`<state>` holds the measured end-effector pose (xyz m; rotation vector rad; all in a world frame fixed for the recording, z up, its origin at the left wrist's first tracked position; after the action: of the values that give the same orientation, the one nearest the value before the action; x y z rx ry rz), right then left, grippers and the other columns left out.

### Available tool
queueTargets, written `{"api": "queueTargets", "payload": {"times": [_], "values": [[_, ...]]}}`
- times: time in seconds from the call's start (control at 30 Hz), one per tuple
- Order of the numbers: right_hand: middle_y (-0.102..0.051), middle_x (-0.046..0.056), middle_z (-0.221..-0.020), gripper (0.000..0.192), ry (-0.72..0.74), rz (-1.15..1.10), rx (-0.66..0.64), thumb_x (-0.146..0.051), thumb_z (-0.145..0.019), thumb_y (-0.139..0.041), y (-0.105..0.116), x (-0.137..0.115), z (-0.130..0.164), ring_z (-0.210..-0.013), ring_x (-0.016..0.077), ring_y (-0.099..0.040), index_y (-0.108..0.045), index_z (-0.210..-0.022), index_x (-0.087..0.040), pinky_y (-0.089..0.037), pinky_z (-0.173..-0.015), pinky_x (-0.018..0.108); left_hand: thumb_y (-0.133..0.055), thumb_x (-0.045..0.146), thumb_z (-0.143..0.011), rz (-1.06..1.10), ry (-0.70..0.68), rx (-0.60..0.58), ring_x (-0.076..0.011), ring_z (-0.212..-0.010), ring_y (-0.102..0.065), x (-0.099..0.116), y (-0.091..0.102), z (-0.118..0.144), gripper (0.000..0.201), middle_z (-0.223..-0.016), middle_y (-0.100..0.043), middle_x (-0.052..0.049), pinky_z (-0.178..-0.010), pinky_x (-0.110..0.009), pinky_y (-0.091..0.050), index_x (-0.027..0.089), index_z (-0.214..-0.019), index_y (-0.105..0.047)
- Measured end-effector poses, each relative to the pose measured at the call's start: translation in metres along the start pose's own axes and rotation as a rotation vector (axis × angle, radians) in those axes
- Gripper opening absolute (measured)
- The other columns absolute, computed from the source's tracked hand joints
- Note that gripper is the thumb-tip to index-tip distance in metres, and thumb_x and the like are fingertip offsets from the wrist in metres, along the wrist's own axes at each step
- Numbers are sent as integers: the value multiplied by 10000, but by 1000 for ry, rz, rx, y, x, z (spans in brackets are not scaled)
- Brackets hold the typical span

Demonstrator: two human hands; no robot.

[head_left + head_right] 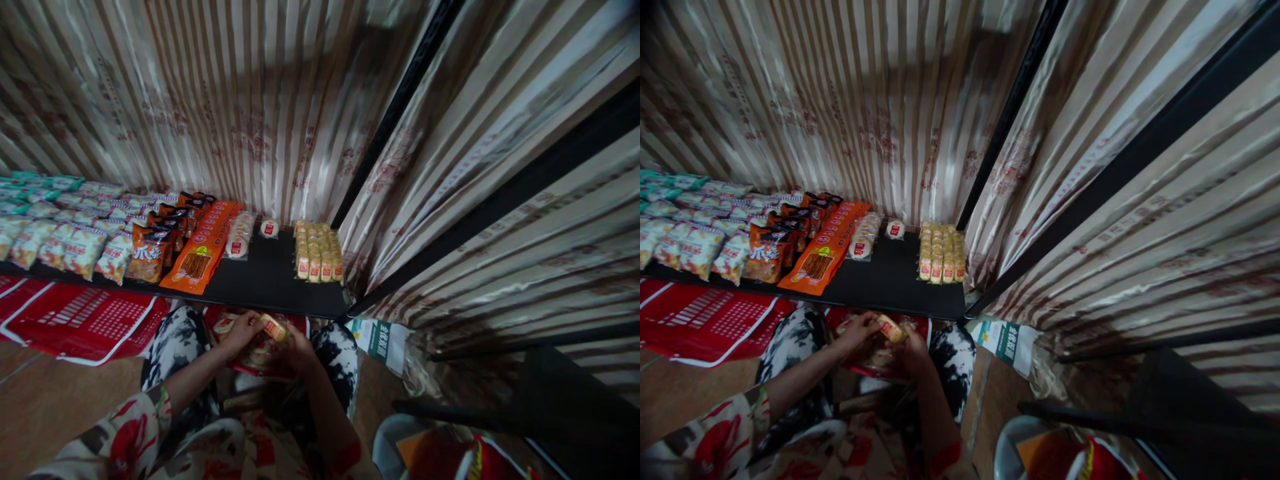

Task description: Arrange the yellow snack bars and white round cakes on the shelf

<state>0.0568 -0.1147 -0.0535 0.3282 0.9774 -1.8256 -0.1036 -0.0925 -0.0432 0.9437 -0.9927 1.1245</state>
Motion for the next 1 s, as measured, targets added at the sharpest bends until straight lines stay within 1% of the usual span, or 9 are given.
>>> {"api": "queueTargets", "payload": {"times": [0.07,0.13,0.27,0.4,0.57,0.77,0.87,1.0], "values": [[-685,84,-727,348,-7,-46,20,-421,-898,-407,0,-2,4,-501,112,-629,-569,-959,-120,-410,-382,146,-600,412,-644,29,6,1,-118,-612,-507,7,-1,4,334,-679,-531,35,-575,-218,-400,172,-870,-545],[-690,77,-723,354,5,-63,27,-422,-898,-406,0,-5,8,-488,105,-624,-566,-966,-113,-407,-385,148,-606,414,-639,68,15,-23,-108,-588,-500,14,-2,9,391,-686,-520,44,-555,-213,-395,179,-943,-535],[-694,66,-704,347,76,-1,8,-431,-869,-465,-2,-14,16,-476,110,-621,-576,-961,-115,-410,-388,159,-615,452,-635,121,57,-85,-84,-530,-485,24,-4,17,454,-726,-539,43,-500,-199,-365,186,-988,-516],[-690,60,-675,314,121,35,32,-423,-836,-531,-5,-25,20,-447,108,-612,-578,-909,-121,-397,-368,153,-654,439,-598,172,90,-79,-78,-527,-503,27,-5,21,468,-713,-525,59,-490,-192,-359,186,-961,-501],[-665,45,-628,319,124,13,84,-434,-816,-574,-9,-35,23,-450,108,-615,-574,-852,-117,-375,-339,136,-662,424,-591,197,115,-75,-81,-503,-531,24,-6,21,421,-641,-497,83,-473,-190,-367,189,-899,-498],[-657,36,-583,298,165,-52,112,-420,-761,-651,-13,-41,28,-421,86,-585,-585,-766,-129,-415,-361,136,-633,477,-628,176,144,-88,-100,-452,-538,20,-14,22,396,-518,-540,59,-438,-188,-357,171,-834,-490],[-625,6,-526,287,190,-83,131,-407,-705,-710,-14,-45,31,-424,74,-570,-588,-713,-147,-438,-387,133,-644,473,-622,197,193,-60,-109,-461,-560,21,-22,23,399,-536,-564,48,-427,-188,-364,171,-820,-477],[-611,-10,-555,317,251,-107,117,-411,-632,-761,-13,-51,34,-448,58,-561,-581,-661,-152,-441,-413,125,-678,405,-618,239,258,-64,-116,-525,-605,28,-34,26,371,-613,-591,36,-448,-183,-383,167,-822,-479]]}}
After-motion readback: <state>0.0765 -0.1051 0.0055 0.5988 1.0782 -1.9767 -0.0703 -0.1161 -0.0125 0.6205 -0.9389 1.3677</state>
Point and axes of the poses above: each hand's wrist, its own z-axis away from the middle knuckle, its own y-axis out of the back of the hand, x = y × z, the point moved 1 cm from there along -z, towards the middle knuckle
